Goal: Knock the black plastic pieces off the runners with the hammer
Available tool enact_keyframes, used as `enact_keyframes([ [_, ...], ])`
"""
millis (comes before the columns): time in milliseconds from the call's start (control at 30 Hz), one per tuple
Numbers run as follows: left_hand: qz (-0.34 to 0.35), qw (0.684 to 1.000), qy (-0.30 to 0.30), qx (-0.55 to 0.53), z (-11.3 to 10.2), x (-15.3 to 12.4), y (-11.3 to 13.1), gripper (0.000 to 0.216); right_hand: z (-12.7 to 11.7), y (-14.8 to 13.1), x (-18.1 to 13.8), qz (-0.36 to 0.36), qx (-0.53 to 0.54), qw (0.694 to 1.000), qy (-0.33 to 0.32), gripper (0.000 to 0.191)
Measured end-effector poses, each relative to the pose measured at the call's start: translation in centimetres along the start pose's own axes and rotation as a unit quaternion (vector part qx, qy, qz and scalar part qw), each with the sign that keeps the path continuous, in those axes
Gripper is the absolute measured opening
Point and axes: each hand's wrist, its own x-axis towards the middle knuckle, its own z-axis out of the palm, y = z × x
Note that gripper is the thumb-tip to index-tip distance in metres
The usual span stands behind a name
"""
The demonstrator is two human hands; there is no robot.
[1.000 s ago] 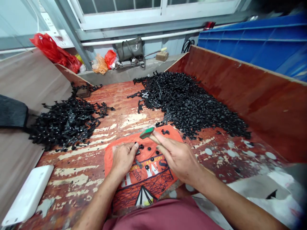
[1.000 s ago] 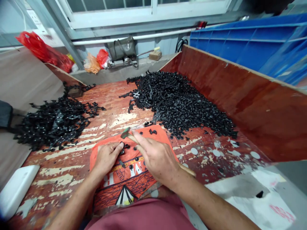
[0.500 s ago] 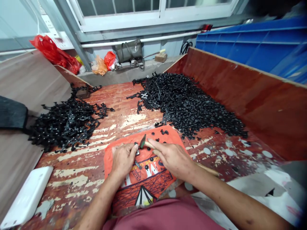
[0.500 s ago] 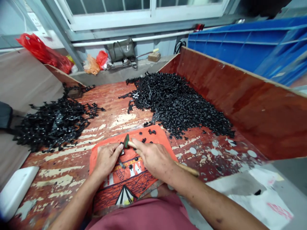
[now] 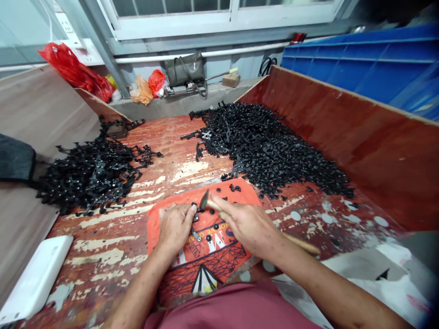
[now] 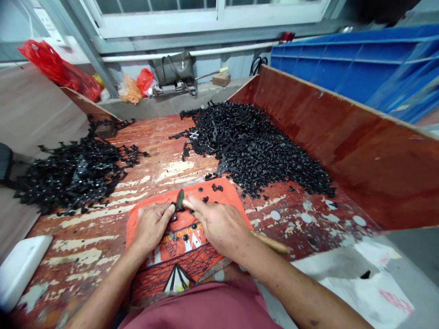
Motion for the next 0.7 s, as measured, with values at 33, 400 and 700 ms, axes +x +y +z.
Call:
enact_keyframes([
  [33,-0.003,1.0,-0.004,-0.016,-0.1,0.0,-0.1,0.047,0.0,0.1,0.1,0.007,0.004,1.0,-0.005,0.045],
  [400,-0.068,0.958,0.012,-0.278,0.3,0.5,-1.5,0.041,-0.2,1.1,1.4,0.077,0.048,0.996,0.016,0.022],
  [700,-0.16,0.817,-0.01,-0.553,-2.0,-1.2,2.8,0.039,1.7,-1.3,3.2,0.096,0.314,0.945,-0.001,0.009],
])
